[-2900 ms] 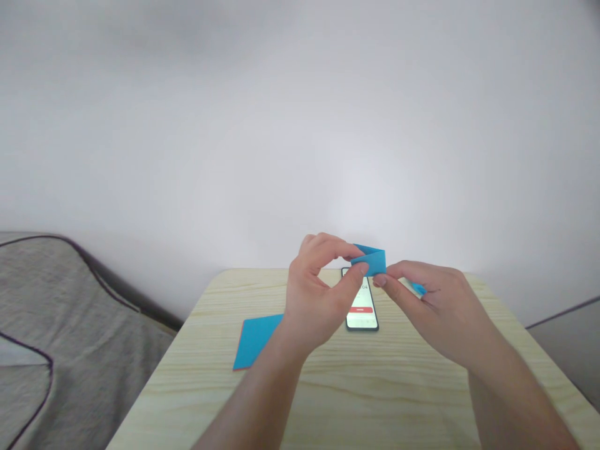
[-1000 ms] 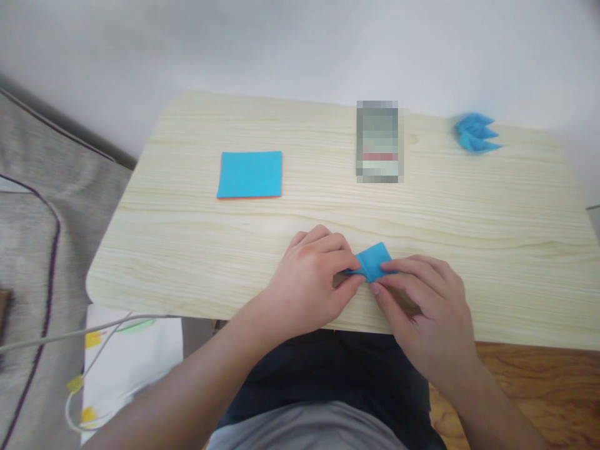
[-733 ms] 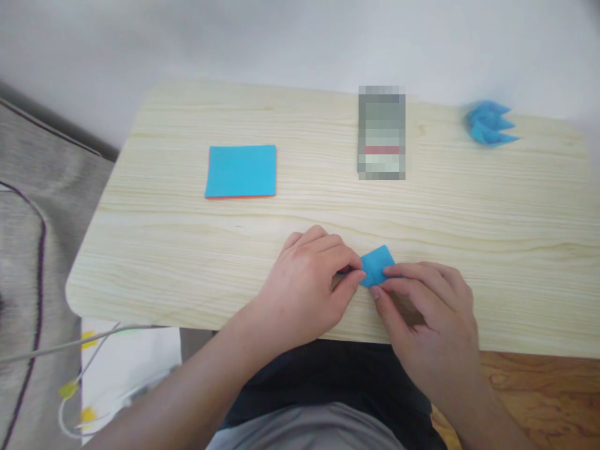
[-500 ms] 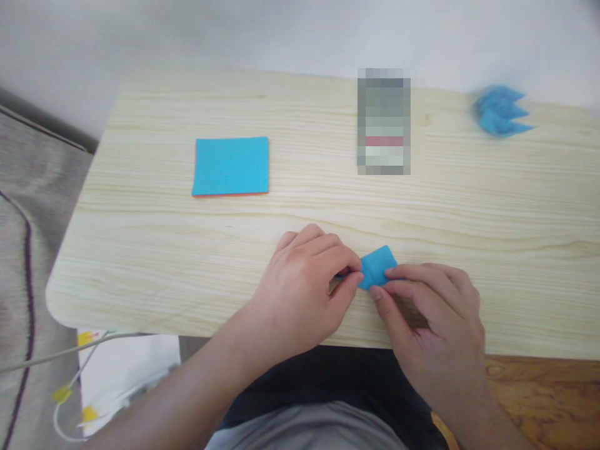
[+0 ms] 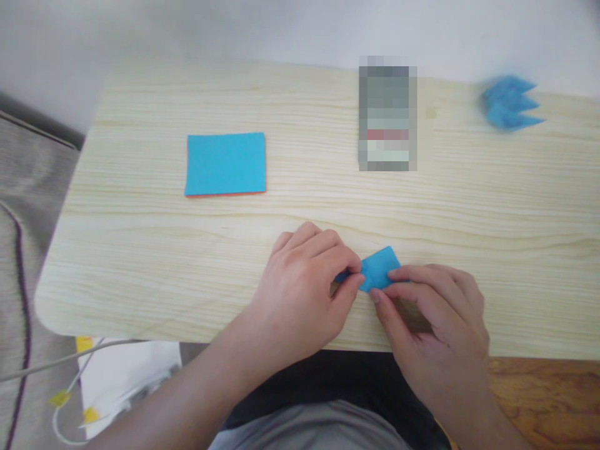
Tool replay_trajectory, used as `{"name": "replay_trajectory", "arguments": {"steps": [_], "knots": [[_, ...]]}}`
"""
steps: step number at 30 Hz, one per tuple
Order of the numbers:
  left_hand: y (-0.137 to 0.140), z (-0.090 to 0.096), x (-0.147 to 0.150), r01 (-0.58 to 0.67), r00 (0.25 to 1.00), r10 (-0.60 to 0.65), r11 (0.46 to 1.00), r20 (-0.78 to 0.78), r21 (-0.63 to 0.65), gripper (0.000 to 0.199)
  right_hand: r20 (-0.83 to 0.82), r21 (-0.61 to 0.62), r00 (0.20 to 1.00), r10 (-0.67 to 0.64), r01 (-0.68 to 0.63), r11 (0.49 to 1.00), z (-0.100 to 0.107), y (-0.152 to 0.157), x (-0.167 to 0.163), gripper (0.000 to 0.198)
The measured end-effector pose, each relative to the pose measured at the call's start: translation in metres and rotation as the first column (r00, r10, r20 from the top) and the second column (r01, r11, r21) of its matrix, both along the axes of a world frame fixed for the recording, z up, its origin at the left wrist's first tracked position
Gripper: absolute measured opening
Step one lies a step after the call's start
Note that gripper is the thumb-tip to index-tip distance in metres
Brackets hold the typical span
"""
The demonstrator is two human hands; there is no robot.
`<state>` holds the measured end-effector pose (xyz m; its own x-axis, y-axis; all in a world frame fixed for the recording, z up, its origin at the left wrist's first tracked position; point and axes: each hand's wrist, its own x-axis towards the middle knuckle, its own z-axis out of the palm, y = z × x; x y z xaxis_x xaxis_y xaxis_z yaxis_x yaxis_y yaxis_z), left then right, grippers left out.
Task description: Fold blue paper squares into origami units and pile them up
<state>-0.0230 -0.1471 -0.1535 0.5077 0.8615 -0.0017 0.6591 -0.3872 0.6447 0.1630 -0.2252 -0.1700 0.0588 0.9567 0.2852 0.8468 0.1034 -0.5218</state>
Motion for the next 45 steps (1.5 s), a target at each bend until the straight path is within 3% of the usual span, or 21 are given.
{"name": "replay_trajectory", "arguments": {"steps": [26, 35, 45], "knots": [[-0.001, -0.004, -0.004, 0.017, 1.0, -0.017, 0.999, 0.001, 0.039, 0.004, 0.024, 0.002, 0.999, 0.028, -0.028, 1.0, 0.001, -0.003, 0.003, 0.014], [-0.006, -0.01, -0.013, 0.086, 0.995, -0.091, 0.991, 0.041, 0.107, 0.024, 0.066, 0.01, 0.997, 0.05, -0.051, 0.999, 0.0, -0.007, 0.004, 0.017], [-0.01, -0.008, -0.025, 0.096, 0.991, -0.104, 0.991, 0.088, 0.097, 0.025, 0.165, -0.026, 0.983, 0.087, -0.084, 0.996, 0.0, -0.016, 0.002, 0.034]]}}
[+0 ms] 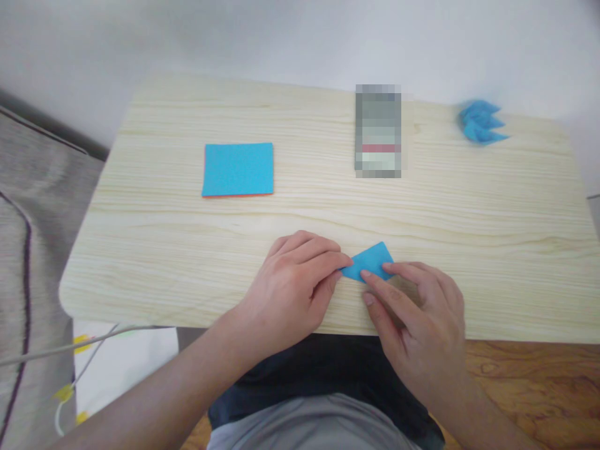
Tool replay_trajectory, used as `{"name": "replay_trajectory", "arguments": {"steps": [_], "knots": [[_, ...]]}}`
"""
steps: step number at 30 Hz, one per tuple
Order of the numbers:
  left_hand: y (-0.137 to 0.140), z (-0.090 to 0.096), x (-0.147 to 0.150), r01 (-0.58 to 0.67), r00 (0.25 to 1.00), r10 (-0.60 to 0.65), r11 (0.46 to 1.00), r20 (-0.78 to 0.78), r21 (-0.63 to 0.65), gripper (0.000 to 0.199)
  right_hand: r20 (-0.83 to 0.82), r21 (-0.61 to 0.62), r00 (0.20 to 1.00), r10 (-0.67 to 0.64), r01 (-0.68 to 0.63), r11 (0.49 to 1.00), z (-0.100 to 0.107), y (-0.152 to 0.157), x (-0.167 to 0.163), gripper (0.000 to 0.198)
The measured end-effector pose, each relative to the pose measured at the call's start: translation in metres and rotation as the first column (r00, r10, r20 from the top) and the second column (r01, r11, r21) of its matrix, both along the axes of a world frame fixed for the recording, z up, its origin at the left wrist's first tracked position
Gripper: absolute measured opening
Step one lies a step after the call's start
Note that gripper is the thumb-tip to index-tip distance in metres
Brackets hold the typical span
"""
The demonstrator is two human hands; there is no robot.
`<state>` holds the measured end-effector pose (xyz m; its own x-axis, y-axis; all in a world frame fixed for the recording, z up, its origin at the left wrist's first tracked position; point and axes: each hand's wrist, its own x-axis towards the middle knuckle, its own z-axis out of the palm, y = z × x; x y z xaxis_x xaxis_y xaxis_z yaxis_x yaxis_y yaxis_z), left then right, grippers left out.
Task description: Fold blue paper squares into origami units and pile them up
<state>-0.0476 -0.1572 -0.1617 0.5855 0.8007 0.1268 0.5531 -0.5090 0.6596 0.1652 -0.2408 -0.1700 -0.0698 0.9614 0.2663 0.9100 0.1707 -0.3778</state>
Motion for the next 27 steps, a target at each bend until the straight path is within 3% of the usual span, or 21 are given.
{"name": "replay_trajectory", "arguments": {"steps": [17, 27], "knots": [[-0.015, -0.002, -0.012, 0.023, 0.997, -0.013, 0.989, -0.07, 0.148, 0.029, 0.138, -0.053, 0.989, 0.049, -0.042, 0.998, -0.004, -0.017, -0.006, 0.049], [-0.037, 0.004, -0.013, 0.018, 0.98, 0.025, 0.977, -0.199, 0.213, 0.04, 0.145, -0.085, 0.988, 0.05, -0.038, 0.996, -0.003, -0.025, -0.009, 0.055]]}}
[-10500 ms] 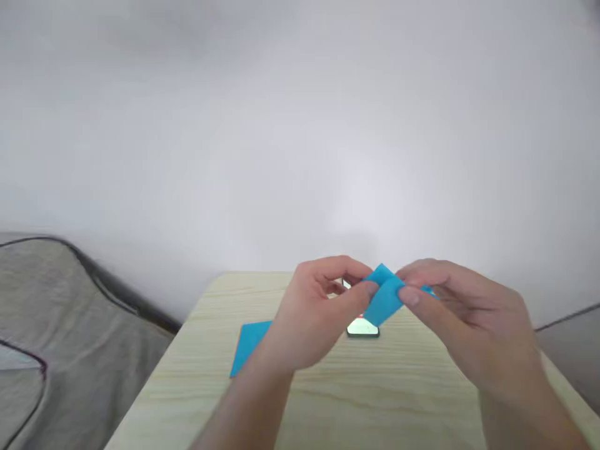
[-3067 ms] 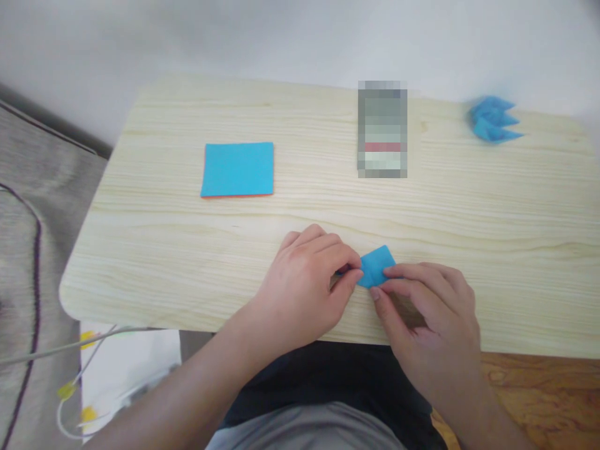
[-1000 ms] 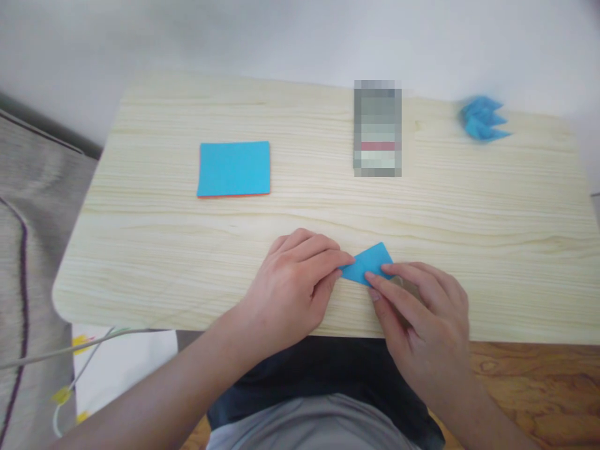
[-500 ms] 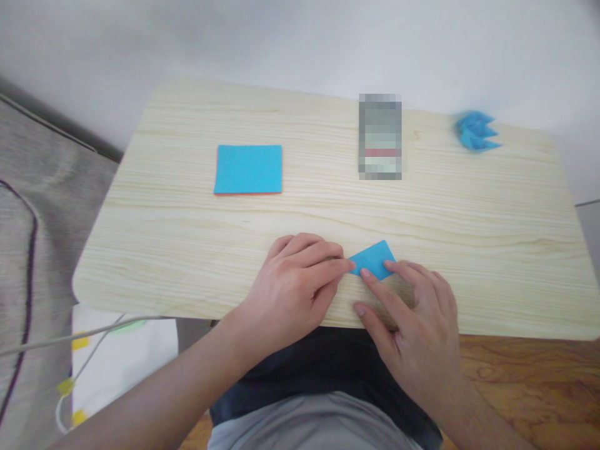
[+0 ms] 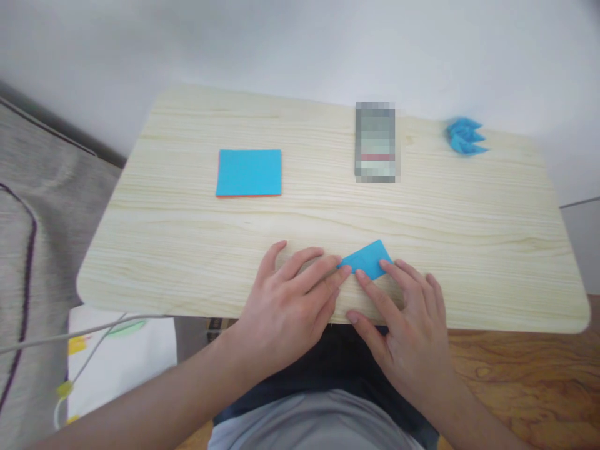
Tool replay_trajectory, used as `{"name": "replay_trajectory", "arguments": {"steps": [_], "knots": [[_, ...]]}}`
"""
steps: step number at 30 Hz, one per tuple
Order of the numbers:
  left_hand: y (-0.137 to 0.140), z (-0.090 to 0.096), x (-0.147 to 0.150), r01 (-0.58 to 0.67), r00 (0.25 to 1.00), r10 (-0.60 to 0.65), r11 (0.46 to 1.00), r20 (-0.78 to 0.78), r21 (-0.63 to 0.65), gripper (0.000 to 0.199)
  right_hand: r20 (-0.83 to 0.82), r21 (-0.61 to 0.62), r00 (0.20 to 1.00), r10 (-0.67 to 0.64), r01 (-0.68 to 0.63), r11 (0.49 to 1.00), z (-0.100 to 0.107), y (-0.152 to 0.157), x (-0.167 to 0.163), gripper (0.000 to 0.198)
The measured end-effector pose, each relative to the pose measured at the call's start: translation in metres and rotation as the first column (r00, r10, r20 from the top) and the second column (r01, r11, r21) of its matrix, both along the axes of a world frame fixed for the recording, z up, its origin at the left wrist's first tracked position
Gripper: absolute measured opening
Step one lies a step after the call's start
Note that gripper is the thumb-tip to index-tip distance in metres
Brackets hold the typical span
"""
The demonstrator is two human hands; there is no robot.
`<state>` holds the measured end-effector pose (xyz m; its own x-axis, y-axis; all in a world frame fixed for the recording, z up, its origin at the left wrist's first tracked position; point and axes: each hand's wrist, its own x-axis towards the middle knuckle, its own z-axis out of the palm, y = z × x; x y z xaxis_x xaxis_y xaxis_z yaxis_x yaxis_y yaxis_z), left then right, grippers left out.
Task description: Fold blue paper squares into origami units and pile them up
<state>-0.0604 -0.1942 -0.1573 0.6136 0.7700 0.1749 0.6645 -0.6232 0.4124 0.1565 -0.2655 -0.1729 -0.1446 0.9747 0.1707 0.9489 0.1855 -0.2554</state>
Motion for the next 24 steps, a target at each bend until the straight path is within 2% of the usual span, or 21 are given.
{"name": "replay_trajectory", "arguments": {"steps": [11, 17, 24], "knots": [[-0.005, -0.002, 0.003, -0.037, 0.999, 0.037, 0.999, 0.01, 0.011, 0.038, -0.091, 0.054, 0.995, -0.032, 0.037, 0.998, -0.005, -0.007, 0.003, 0.049], [-0.007, -0.001, 0.005, -0.054, 0.998, 0.053, 0.998, 0.022, 0.029, 0.039, -0.043, 0.079, 0.999, 0.011, -0.008, 0.997, -0.007, -0.007, 0.005, 0.047], [-0.011, 0.001, 0.009, -0.094, 0.995, 0.092, 0.994, 0.032, 0.055, 0.037, 0.029, 0.072, 0.996, 0.088, -0.09, 0.993, 0.001, -0.012, 0.009, 0.051]]}}
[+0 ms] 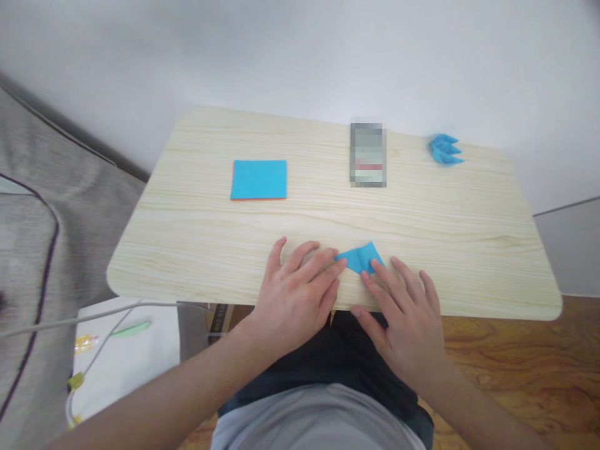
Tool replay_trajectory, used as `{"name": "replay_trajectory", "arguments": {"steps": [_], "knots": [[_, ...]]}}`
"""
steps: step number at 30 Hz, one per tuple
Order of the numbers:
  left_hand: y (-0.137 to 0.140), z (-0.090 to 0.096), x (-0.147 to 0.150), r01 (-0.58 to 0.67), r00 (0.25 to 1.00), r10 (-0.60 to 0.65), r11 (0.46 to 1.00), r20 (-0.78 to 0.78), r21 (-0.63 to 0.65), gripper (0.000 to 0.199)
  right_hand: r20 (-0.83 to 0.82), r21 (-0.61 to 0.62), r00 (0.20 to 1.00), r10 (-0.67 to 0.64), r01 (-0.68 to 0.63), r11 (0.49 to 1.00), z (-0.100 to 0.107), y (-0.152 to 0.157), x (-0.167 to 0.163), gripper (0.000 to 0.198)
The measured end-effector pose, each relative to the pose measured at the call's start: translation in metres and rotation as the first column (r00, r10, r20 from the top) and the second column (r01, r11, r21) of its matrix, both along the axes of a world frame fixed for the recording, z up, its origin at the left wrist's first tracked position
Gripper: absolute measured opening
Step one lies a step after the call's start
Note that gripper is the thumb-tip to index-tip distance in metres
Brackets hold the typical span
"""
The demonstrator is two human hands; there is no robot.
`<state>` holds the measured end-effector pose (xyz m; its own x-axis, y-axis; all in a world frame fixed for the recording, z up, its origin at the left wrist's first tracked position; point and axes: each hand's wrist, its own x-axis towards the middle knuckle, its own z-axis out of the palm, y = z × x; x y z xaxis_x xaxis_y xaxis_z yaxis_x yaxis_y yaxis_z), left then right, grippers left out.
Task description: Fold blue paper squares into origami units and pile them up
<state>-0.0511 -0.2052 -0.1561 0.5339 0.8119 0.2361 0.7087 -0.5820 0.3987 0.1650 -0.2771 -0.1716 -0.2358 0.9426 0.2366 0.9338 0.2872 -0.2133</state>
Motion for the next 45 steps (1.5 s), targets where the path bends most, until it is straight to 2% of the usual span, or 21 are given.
{"name": "replay_trajectory", "arguments": {"steps": [3, 8, 12, 16, 23, 26, 33, 36, 40, 45], "knots": [[-0.001, -0.001, 0.006, -0.051, 0.998, 0.051, 0.999, 0.034, -0.001, 0.031, -0.054, -0.004, 0.997, 0.059, -0.059, 0.998, 0.001, -0.006, -0.003, 0.049], [0.001, -0.007, 0.013, -0.099, 0.987, 0.099, 0.995, 0.126, -0.01, 0.023, -0.193, 0.064, 0.98, 0.044, -0.032, 0.997, -0.003, -0.003, 0.001, 0.048], [0.003, -0.006, 0.014, -0.107, 0.984, 0.11, 0.994, 0.14, -0.032, 0.023, -0.216, 0.036, 0.959, 0.182, -0.179, 0.983, -0.004, 0.007, 0.015, 0.042], [0.002, -0.005, 0.016, -0.115, 0.983, 0.121, 0.992, 0.138, -0.05, 0.022, -0.246, 0.05, 0.942, 0.227, -0.222, 0.974, -0.005, 0.009, 0.022, 0.045], [0.0, -0.009, 0.013, -0.006, 0.984, 0.015, 0.999, 0.18, -0.05, 0.022, -0.302, 0.136, 0.915, 0.268, -0.237, 0.962, -0.018, 0.0, 0.029, 0.046], [0.0, -0.011, 0.012, -0.004, 0.985, 0.012, 0.999, 0.173, -0.048, 0.023, -0.331, 0.148, 0.897, 0.293, -0.258, 0.955, -0.019, -0.001, 0.032, 0.042], [-0.002, -0.011, 0.015, -0.016, 0.99, 0.024, 0.998, 0.14, -0.058, 0.022, -0.419, -0.002, 0.889, 0.186, -0.206, 0.979, 0.0, 0.016, 0.027, 0.025], [-0.002, -0.012, 0.012, 0.042, 0.986, -0.038, 0.999, 0.16, -0.024, 0.017, -0.392, -0.06, 0.906, 0.16, -0.199, 0.978, 0.004, 0.025, 0.025, 0.016], [-0.002, -0.012, 0.006, 0.164, 0.974, -0.156, 0.986, 0.161, -0.034, 0.023, -0.338, -0.115, 0.932, 0.133, -0.181, 0.977, 0.005, 0.029, 0.024, 0.008], [0.0, -0.009, 0.0, 0.207, 0.969, -0.194, 0.975, 0.156, -0.077, 0.022, -0.32, -0.125, 0.942, 0.105, -0.152, 0.98, 0.007, 0.03, 0.018, 0.005]]}}
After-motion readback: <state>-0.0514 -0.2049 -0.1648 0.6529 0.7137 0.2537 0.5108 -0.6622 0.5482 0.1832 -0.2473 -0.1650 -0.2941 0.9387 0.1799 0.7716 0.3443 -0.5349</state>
